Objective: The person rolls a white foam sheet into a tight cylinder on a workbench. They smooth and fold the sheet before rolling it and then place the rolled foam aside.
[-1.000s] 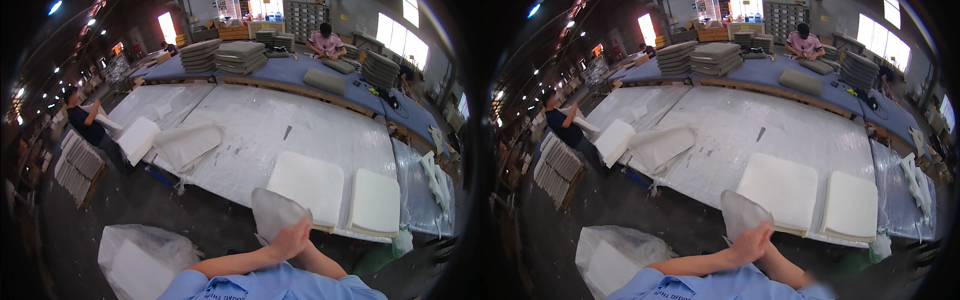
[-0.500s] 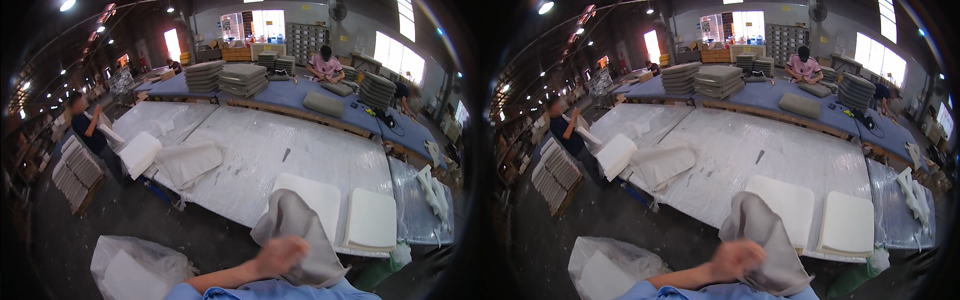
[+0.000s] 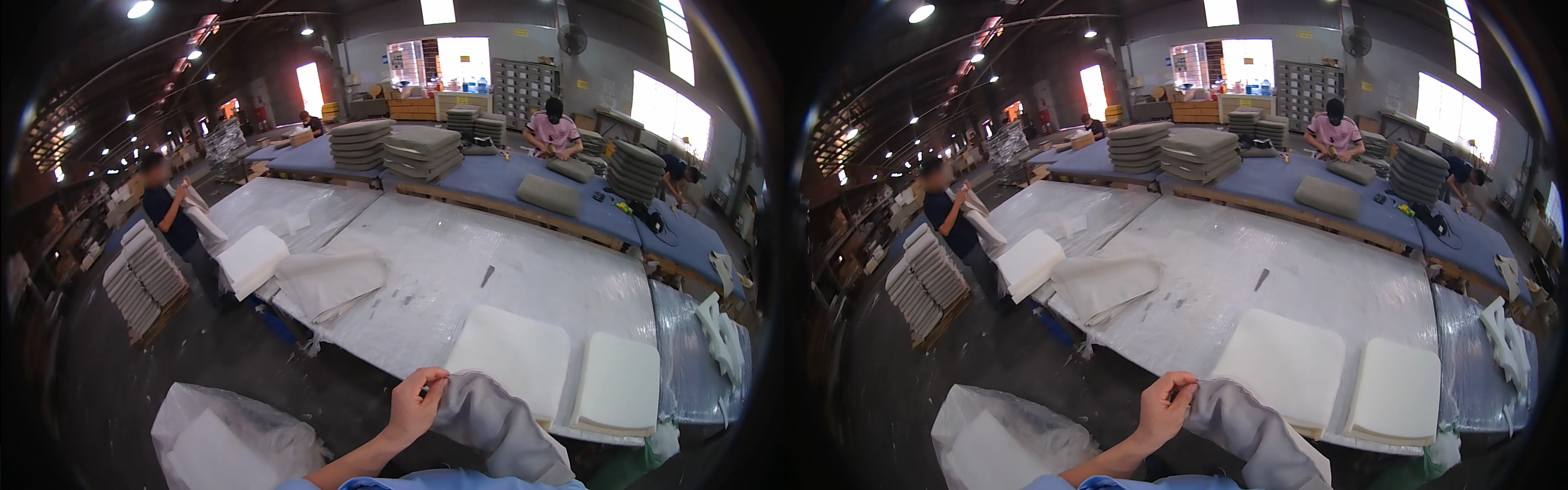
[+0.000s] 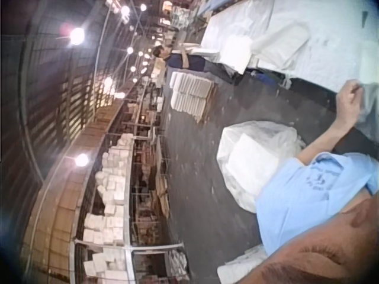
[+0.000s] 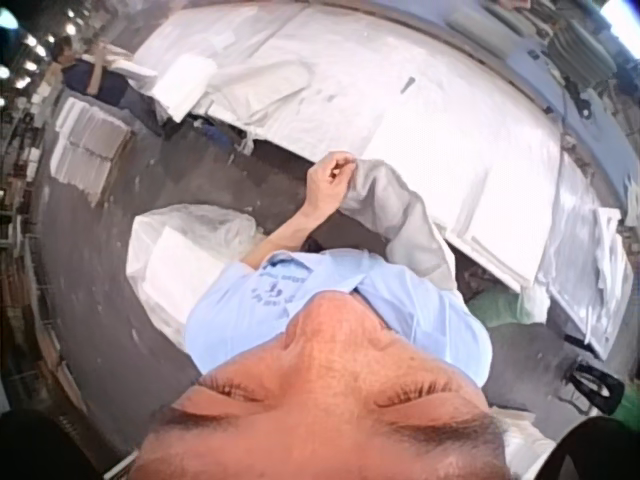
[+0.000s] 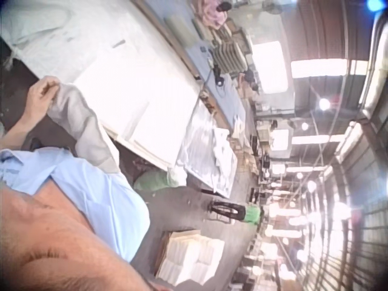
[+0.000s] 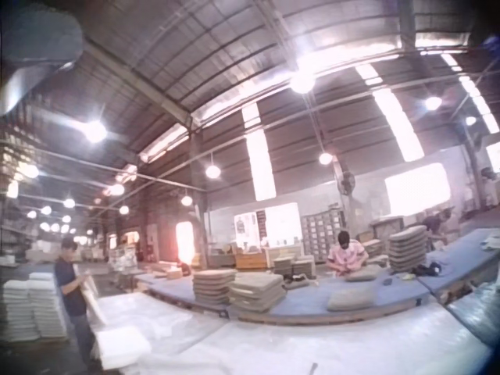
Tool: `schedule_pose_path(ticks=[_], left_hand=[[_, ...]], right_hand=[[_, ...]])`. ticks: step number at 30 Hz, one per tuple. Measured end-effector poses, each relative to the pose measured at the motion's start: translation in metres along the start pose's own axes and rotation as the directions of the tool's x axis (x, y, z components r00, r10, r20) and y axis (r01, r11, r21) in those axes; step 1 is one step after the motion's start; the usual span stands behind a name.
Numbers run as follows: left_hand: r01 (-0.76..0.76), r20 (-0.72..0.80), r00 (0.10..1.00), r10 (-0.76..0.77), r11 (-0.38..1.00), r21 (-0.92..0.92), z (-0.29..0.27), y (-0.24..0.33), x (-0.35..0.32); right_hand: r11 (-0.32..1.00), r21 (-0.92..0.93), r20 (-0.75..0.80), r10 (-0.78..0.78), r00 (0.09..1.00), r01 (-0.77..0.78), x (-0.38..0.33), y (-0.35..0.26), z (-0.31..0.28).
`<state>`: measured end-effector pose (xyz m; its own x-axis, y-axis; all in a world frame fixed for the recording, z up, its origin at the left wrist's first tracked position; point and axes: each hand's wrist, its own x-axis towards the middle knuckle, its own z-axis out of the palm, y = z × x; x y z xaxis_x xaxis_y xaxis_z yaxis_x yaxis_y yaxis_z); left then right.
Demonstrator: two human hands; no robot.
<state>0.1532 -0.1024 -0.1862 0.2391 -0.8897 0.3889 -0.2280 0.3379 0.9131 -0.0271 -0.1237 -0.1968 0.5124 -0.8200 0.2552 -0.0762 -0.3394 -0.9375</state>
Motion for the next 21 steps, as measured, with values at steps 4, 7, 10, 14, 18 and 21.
schedule_pose_path(ticks=[4, 7, 10, 14, 18, 21], left_hand=[[-0.033, 0.022, 0.999, 0.032, 0.998, 0.053, -0.003, 0.002, -0.006], [-0.114, 0.019, 0.993, 0.113, 0.979, 0.168, -0.007, 0.003, -0.011], [-0.201, 0.084, 0.979, 0.185, 0.942, 0.27, -0.013, 0.005, -0.012], [-0.216, 0.25, 0.958, 0.139, 0.924, 0.315, -0.034, 0.009, -0.023], [-0.128, 0.468, 0.882, 0.053, 0.983, 0.13, -0.038, 0.011, -0.015], [0.024, 0.575, 0.818, 0.016, 0.998, -0.062, -0.034, 0.005, -0.016]], right_hand=[[0.999, 0.03, -0.008, 0.02, 1.0, -0.02, 0.007, 0.013, 0.012], [1.0, -0.012, -0.004, 0.022, 1.0, -0.022, 0.01, 0.019, 0.013], [0.979, -0.194, 0.048, -0.056, 0.997, 0.064, 0.02, 0.005, 0.013], [0.808, -0.446, 0.157, -0.353, 0.922, 0.385, 0.023, -0.045, 0.007], [0.786, -0.484, 0.099, -0.389, 0.916, 0.386, 0.027, -0.033, 0.002], [0.838, -0.424, -0.035, -0.395, 0.918, 0.344, 0.034, -0.018, -0.01]])
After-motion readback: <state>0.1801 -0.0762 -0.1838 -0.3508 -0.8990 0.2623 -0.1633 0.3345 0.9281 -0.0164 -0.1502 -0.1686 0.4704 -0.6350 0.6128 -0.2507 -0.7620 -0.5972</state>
